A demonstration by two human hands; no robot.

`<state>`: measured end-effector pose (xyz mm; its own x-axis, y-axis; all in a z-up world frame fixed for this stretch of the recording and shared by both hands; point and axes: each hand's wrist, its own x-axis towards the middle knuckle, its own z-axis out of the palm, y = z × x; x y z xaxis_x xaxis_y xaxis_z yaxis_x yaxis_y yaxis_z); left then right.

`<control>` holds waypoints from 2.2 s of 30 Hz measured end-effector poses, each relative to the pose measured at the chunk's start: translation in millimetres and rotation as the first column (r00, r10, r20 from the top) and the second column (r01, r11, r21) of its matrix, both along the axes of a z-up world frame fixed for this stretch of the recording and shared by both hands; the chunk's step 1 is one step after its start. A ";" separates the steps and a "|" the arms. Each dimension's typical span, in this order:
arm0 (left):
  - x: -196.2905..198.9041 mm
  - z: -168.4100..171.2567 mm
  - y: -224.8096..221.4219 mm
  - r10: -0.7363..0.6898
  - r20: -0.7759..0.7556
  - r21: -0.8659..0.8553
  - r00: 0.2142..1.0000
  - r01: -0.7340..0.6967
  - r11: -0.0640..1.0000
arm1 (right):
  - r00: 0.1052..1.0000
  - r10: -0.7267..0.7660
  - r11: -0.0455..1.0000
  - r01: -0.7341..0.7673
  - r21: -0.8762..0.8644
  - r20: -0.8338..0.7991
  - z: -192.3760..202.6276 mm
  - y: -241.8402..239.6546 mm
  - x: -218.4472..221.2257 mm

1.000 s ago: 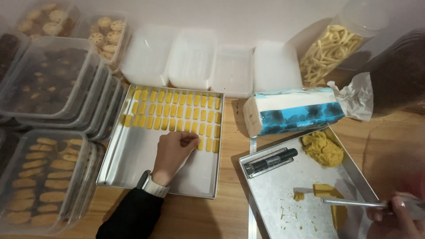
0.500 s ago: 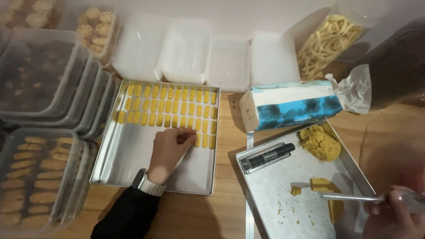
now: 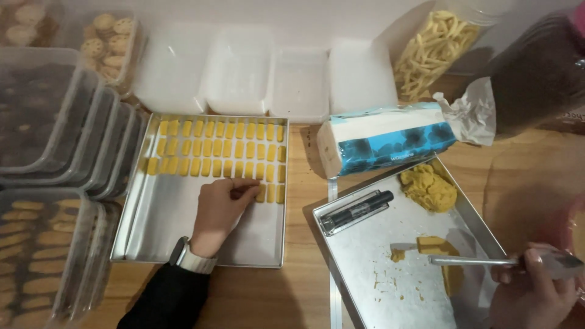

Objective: Shaping yellow dough into small rectangular pieces using a spoon on a metal tray

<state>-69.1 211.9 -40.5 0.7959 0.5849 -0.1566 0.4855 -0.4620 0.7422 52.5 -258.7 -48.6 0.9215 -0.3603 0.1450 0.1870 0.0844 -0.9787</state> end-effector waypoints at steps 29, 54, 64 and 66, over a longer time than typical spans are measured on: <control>-2.2 16.3 -3.3 -0.040 0.013 -0.067 0.999 0.041 0.997 | 0.997 0.051 0.994 -0.045 0.099 -0.057 24.5 12.5 -7.5; -6.4 98.6 -103.1 -0.397 0.210 0.257 0.894 0.341 0.904 | 0.994 0.029 0.999 -0.033 0.040 0.102 38.4 1.5 6.2; 45.7 30.7 -226.8 -0.838 0.211 0.690 0.502 0.531 0.492 | 0.983 0.096 0.981 -0.066 -0.181 0.159 32.4 12.2 19.5; 50.6 19.4 -238.3 -0.863 0.045 0.602 0.503 0.676 0.425 | 0.953 0.097 0.940 0.008 -0.342 0.288 30.1 19.8 13.7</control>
<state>-18.4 -26.4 -21.1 0.8797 -0.3961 0.2632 -0.4683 -0.8175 0.3353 66.1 -238.9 -18.5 0.8310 -0.2020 0.5183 0.4761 -0.2238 -0.8505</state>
